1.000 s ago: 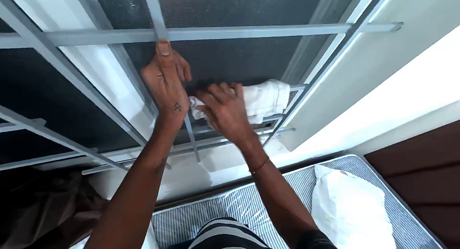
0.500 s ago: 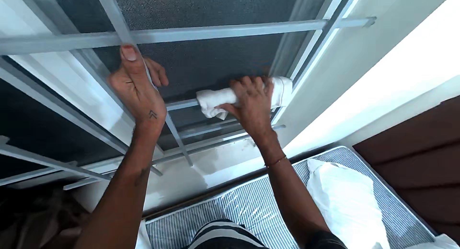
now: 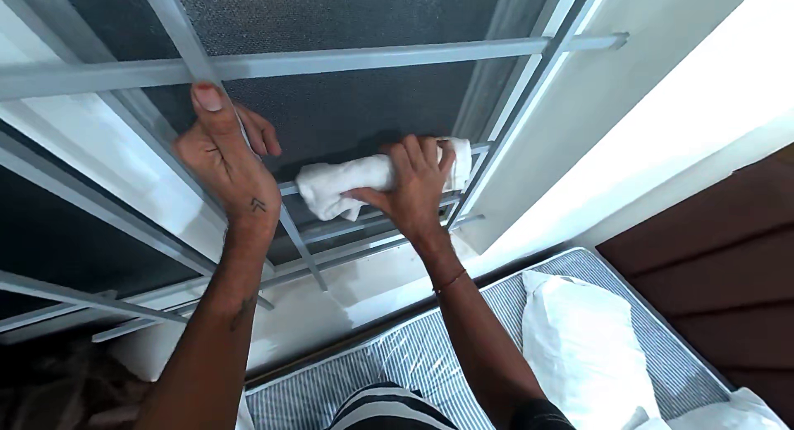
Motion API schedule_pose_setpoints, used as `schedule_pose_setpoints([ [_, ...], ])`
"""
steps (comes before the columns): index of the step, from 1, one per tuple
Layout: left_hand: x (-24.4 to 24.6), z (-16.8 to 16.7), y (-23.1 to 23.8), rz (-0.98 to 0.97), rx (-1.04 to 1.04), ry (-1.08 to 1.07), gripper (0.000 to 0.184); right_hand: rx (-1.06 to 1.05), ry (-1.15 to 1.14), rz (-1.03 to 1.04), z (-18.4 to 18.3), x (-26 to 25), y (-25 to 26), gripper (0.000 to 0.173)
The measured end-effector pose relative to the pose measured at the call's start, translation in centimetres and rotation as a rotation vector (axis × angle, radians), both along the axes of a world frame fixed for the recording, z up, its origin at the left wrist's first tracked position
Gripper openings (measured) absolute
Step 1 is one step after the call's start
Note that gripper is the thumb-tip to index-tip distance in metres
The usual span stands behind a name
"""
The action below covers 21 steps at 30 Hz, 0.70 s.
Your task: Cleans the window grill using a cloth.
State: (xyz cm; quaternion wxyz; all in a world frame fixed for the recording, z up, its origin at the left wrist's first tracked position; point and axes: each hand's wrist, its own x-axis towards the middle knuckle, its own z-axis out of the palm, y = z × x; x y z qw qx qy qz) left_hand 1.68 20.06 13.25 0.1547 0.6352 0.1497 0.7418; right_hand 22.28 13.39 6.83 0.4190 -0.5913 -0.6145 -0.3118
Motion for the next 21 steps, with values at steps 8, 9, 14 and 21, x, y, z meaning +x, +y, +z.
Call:
schedule_pose_setpoints([
  [8,2.7,-5.5,-6.7,0.616,0.144,0.211,0.052,0.356,0.245,0.074,3.7,8.0,-3.2,0.028],
  [9,3.9,-5.6,-7.5,0.633,0.206,0.298,0.045,0.426,0.273,0.022,4.2,9.6,-3.1,0.027],
  [14,9.3,-1.5,-6.7,0.38,0.045,1.034,0.051,0.328,0.4,0.132,4.4,13.9,-0.1,0.035],
  [21,16.1,-0.9,-4.5,0.393,0.05,1.342,0.058,0.366,0.414,0.205,1.6,15.5,2.8,0.051],
])
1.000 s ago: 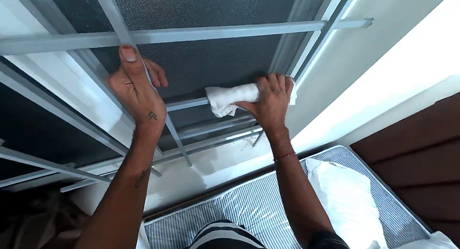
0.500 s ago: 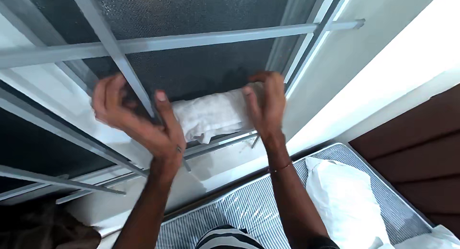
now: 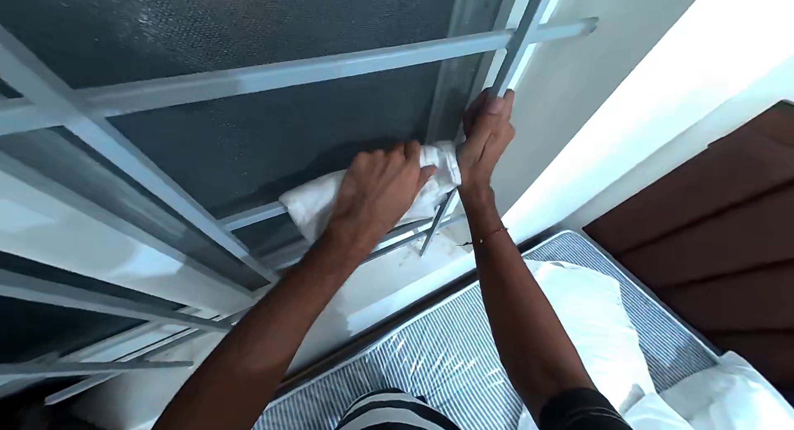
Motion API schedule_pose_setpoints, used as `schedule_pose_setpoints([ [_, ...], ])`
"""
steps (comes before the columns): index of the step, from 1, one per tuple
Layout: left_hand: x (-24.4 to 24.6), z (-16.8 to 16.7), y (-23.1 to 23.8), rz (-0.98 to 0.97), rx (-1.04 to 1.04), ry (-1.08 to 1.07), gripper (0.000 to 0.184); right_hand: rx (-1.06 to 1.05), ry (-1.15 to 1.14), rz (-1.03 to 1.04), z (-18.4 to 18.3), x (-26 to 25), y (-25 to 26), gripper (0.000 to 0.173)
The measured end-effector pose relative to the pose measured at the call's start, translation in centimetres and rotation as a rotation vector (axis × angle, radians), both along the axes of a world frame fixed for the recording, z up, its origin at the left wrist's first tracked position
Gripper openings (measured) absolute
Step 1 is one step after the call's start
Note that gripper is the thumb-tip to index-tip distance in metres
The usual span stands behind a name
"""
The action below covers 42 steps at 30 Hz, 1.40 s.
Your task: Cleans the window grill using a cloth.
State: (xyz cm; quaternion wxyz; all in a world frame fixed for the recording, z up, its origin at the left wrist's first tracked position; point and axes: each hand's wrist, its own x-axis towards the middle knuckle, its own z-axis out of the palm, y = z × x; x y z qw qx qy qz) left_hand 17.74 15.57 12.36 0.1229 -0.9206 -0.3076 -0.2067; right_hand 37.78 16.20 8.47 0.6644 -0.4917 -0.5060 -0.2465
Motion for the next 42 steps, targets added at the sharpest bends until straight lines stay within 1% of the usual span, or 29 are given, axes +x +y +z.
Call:
schedule_pose_setpoints([
  [3,3.6,0.6,-0.3,-0.046,-0.057,0.051,0.047,0.105,0.118,0.134,-0.5,0.3,-0.1,0.055],
  [5,4.7,1.1,-0.2,-0.094,-0.089,0.071,0.043,0.127,0.177,0.138,-0.8,0.8,-0.2,0.053],
  [7,4.4,0.9,0.0,-0.127,-0.093,0.056,0.04,0.114,0.175,0.11,-1.2,1.1,-0.2,0.052],
  [11,1.3,-0.6,-0.1,-0.116,0.029,0.025,0.043,0.088,0.161,0.055,-1.3,1.1,-0.3,0.055],
  [14,0.3,-0.7,0.2,-0.146,0.048,0.029,0.047,0.151,0.207,0.08,-1.2,0.9,-0.1,0.057],
  [16,1.0,-0.2,0.4,-0.164,-0.016,0.042,0.049,0.202,0.233,0.111,-1.3,0.7,-0.1,0.055],
  [18,2.8,0.5,0.6,-0.185,-0.086,0.051,0.052,0.231,0.248,0.118,-1.4,0.6,0.0,0.054],
  [21,5.1,1.2,1.0,-0.198,-0.15,0.078,0.043,0.23,0.3,0.129,-1.4,0.5,-0.1,0.055],
  [23,5.3,1.3,1.1,-0.204,-0.148,0.074,0.041,0.217,0.333,0.17,-1.6,0.7,-0.1,0.054],
  [26,4.0,0.9,0.5,-0.197,-0.111,0.053,0.04,0.176,0.424,0.208,-3.0,0.4,-0.5,0.055],
  [29,1.4,0.5,0.3,-0.166,-0.068,0.037,0.04,0.08,0.594,0.14,-5.1,-0.9,-1.1,0.062],
  [31,0.6,0.4,0.5,-0.156,-0.055,0.04,0.04,0.036,0.653,0.084,-6.4,-1.6,-0.8,0.062],
  [34,1.9,1.0,0.9,-0.183,-0.098,0.072,0.042,0.072,0.656,0.02,-6.9,-2.3,-0.4,0.061],
  [36,3.9,1.5,1.4,-0.236,-0.172,0.082,0.041,0.102,0.629,0.008,-7.1,-2.2,-0.4,0.061],
  [38,5.6,2.0,2.1,-0.314,-0.271,0.096,0.036,0.141,0.594,-0.033,-7.5,-2.1,-0.3,0.06],
  [40,6.1,2.3,3.0,-0.399,-0.365,0.102,0.033,0.158,0.575,-0.085,-7.7,-2.0,-0.1,0.06],
  [42,5.8,2.0,3.0,-0.412,-0.355,0.1,0.036,0.146,0.564,-0.13,-8.0,-1.9,0.0,0.061],
])
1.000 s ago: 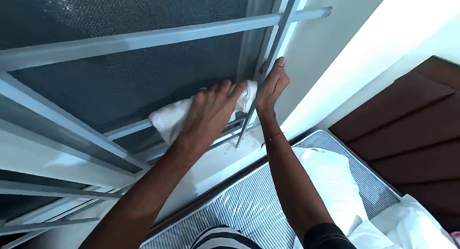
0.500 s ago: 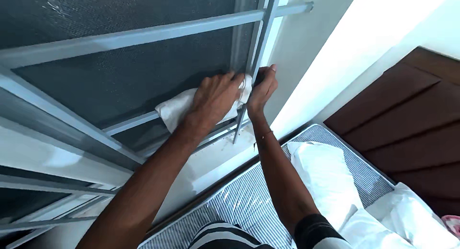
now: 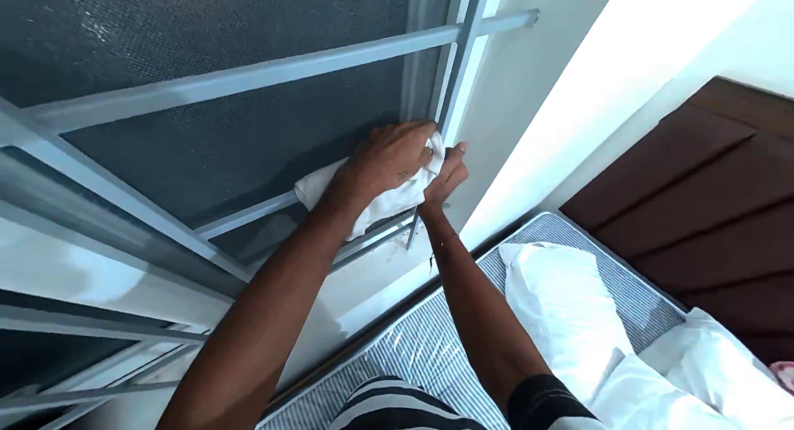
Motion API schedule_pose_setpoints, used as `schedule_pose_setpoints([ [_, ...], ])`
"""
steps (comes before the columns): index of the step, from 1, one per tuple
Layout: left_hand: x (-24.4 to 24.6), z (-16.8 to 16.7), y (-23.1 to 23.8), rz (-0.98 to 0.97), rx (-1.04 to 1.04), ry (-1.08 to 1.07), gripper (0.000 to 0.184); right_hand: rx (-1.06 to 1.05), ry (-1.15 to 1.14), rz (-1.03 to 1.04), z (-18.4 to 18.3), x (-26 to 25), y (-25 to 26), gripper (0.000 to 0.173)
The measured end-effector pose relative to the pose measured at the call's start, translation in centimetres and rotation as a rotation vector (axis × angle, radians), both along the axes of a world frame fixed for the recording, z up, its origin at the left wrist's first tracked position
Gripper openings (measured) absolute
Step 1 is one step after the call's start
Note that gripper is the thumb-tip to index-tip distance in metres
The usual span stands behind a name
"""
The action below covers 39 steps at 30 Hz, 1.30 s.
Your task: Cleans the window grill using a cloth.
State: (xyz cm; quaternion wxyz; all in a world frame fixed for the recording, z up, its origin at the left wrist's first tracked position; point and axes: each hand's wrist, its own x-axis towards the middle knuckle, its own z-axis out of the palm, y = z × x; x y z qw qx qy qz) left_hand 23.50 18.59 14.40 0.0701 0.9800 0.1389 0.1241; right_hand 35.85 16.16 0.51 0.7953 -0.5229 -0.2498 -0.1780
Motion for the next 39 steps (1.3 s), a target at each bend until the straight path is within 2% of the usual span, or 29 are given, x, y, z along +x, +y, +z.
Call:
schedule_pose_setpoints([
  [3,-1.8,-0.5,-0.7,0.04,0.079,-0.018,0.043,-0.038,0.034,-0.018,0.4,-0.6,-0.4,0.062],
  [8,-5.4,-0.3,-0.8,0.104,0.115,0.003,0.043,-0.118,0.086,-0.008,1.0,-1.0,-0.4,0.062],
  [15,-0.1,0.0,-0.8,0.057,0.072,0.023,0.036,-0.055,0.004,0.015,0.0,-0.2,-0.1,0.059],
  [18,-0.3,0.0,-0.7,0.053,0.074,0.031,0.039,-0.06,-0.014,-0.021,0.1,-0.2,-0.1,0.06],
  [24,-6.7,-0.9,-1.6,0.164,0.243,-0.032,0.043,-0.117,0.034,-0.044,1.0,-0.9,-0.4,0.061],
  [27,-9.8,-2.0,-1.8,0.198,0.393,-0.087,0.043,-0.112,0.035,-0.043,0.7,-0.8,-0.4,0.061],
  [32,-13.0,-3.3,-1.8,0.234,0.572,-0.127,0.047,-0.098,0.095,0.01,0.7,-0.8,-0.3,0.06],
  [35,-12.1,-3.2,-2.1,0.256,0.613,-0.079,0.045,-0.099,0.145,0.048,0.9,-0.9,-0.3,0.06],
  [39,-7.9,-3.4,-2.1,0.281,0.652,-0.077,0.039,-0.105,0.124,0.093,0.5,-0.6,-0.2,0.06],
])
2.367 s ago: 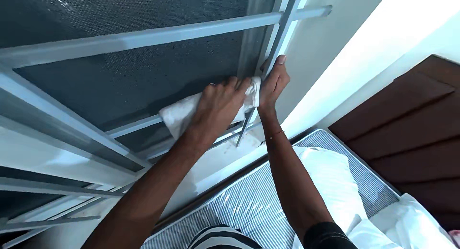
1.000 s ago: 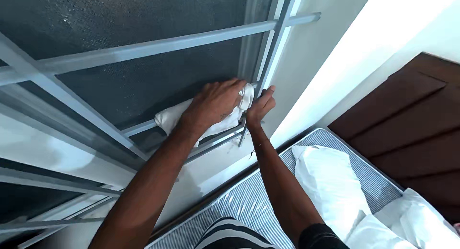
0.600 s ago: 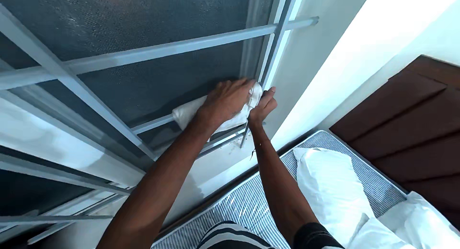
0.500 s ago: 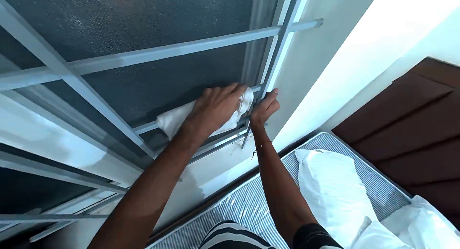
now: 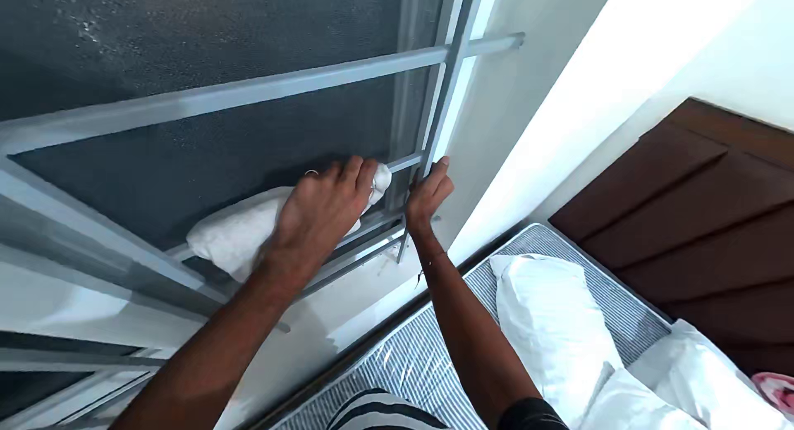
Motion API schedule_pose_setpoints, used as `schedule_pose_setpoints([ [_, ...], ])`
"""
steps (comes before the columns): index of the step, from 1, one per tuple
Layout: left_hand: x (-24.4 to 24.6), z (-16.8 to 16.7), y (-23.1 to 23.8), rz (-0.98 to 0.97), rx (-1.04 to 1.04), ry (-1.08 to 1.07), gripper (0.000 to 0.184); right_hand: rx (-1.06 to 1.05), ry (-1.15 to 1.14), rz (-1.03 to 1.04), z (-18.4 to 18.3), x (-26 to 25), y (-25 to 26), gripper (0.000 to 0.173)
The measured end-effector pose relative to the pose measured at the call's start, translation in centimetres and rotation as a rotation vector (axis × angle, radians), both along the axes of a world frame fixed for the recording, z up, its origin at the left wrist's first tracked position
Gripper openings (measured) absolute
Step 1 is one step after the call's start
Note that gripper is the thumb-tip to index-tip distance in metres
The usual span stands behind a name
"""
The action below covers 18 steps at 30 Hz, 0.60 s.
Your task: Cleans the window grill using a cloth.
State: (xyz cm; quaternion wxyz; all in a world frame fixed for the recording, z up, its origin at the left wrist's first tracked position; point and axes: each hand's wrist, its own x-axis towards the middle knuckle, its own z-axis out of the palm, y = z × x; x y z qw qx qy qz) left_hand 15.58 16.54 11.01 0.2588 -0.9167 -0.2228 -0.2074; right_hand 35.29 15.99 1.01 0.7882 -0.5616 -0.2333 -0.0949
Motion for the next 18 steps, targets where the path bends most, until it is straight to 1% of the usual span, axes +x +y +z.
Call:
schedule_pose_setpoints([
  [2,2.8,0.0,-0.2,0.001,0.003,-0.015,0.037,-0.013,-0.024,-0.013,0.1,0.1,0.0,0.06],
  [5,7.2,0.1,-0.8,0.009,-0.024,0.003,0.033,-0.044,-0.078,-0.087,0.3,0.0,-0.1,0.058],
  [7,8.6,0.3,-1.1,0.025,-0.058,0.019,0.03,-0.071,-0.132,-0.147,0.1,-0.1,-0.2,0.057],
  [12,6.9,0.3,-0.6,-0.003,-0.07,-0.009,0.028,-0.098,-0.189,-0.219,-0.2,-0.4,0.1,0.057],
  [15,4.5,0.4,-0.6,0.03,-0.077,0.004,0.027,-0.121,-0.188,-0.245,-0.2,-0.6,0.0,0.059],
  [18,1.5,0.4,-0.5,0.051,-0.069,-0.001,0.029,-0.114,-0.177,-0.268,-0.2,-0.7,0.0,0.06],
])
